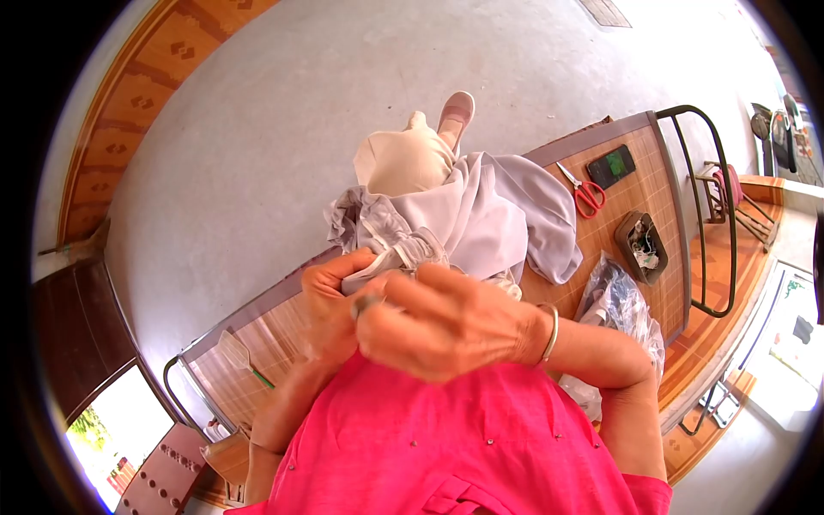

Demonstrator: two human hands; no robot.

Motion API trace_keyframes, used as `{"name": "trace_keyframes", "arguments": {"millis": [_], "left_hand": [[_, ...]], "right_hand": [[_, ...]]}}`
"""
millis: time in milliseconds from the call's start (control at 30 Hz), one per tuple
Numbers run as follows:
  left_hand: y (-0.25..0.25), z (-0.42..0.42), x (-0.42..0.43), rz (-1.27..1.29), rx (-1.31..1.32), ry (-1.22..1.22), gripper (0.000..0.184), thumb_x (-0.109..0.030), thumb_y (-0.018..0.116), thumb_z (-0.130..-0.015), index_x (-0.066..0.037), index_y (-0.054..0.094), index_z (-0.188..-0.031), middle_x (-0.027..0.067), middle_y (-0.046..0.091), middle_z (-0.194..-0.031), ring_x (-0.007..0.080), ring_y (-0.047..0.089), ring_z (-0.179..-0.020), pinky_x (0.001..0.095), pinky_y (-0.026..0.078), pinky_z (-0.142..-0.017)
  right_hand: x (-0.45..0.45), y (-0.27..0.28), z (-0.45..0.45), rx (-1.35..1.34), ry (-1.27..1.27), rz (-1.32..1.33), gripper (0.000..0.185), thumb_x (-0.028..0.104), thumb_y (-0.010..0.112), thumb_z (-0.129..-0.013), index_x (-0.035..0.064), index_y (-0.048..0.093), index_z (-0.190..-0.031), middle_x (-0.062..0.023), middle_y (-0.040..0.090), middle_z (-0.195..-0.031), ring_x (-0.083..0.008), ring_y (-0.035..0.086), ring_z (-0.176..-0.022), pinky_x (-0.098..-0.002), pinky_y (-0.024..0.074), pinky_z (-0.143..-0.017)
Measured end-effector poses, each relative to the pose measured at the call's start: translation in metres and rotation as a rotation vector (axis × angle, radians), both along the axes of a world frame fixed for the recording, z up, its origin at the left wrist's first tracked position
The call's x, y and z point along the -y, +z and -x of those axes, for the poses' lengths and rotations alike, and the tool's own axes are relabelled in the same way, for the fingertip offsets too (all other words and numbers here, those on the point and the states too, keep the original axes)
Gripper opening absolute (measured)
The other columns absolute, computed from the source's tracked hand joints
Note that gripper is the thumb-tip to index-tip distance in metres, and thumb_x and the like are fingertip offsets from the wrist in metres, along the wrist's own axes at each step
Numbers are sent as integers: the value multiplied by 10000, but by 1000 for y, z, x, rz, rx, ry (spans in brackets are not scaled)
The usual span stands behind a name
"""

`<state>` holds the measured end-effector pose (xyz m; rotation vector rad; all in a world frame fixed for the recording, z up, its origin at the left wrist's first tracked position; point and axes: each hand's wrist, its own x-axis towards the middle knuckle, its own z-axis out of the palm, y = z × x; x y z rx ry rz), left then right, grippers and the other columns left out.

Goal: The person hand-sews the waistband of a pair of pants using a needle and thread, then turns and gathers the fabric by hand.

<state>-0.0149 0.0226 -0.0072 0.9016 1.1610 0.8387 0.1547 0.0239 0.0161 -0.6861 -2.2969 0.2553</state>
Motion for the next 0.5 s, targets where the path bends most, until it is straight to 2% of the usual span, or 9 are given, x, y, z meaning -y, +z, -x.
{"name": "trace_keyframes", "arguments": {"millis": [33,133,167,300,400,433,500], "left_hand": [[2,0,0,6,-4,-5,65,-60,687,-859,3,680,-843,-61,564,-729,8,476,-683,207,396,-562],[8,1,-4,49,14,-46,69,-69,685,-855,-1,683,-845,-56,580,-743,11,486,-684,209,409,-571],[7,0,-2,68,60,-5,86,-81,692,-850,5,695,-860,-49,593,-762,16,496,-692,207,416,-580],[5,0,-2,42,38,1,83,-54,678,-841,12,709,-881,-44,596,-775,19,500,-704,207,421,-592],[4,2,-3,31,10,-21,81,-23,667,-829,24,709,-880,-44,593,-774,20,498,-704,209,414,-596],[5,2,-4,9,-11,-39,78,-13,664,-826,28,708,-876,-45,590,-769,20,496,-701,208,410,-597],[6,2,-4,-15,-40,-59,73,0,661,-821,33,705,-869,-46,583,-759,19,491,-696,206,402,-596]], "right_hand": [[-1,6,3,-5,40,-124,198,123,629,-726,11,523,-851,-44,469,-764,-156,542,-689,-294,459,-540],[17,13,1,-56,83,175,197,99,614,-735,-16,522,-866,-37,447,-694,-153,516,-591,-300,450,-487],[19,14,0,-126,103,206,203,87,606,-742,-28,532,-890,-30,429,-648,-150,486,-523,-289,409,-432],[24,36,-24,-276,249,327,180,74,627,-834,-51,601,-961,-69,557,-741,-164,563,-574,-269,413,-442],[23,51,-40,-350,351,413,184,68,637,-820,-50,621,-961,-67,553,-737,-171,571,-572,-263,422,-449],[27,51,-39,-395,311,401,191,69,610,-805,-50,576,-950,-36,448,-687,-152,490,-539,-281,386,-441],[30,51,-43,-413,319,432,194,66,607,-814,-57,578,-961,-45,459,-698,-163,498,-549,-291,396,-451]]}}
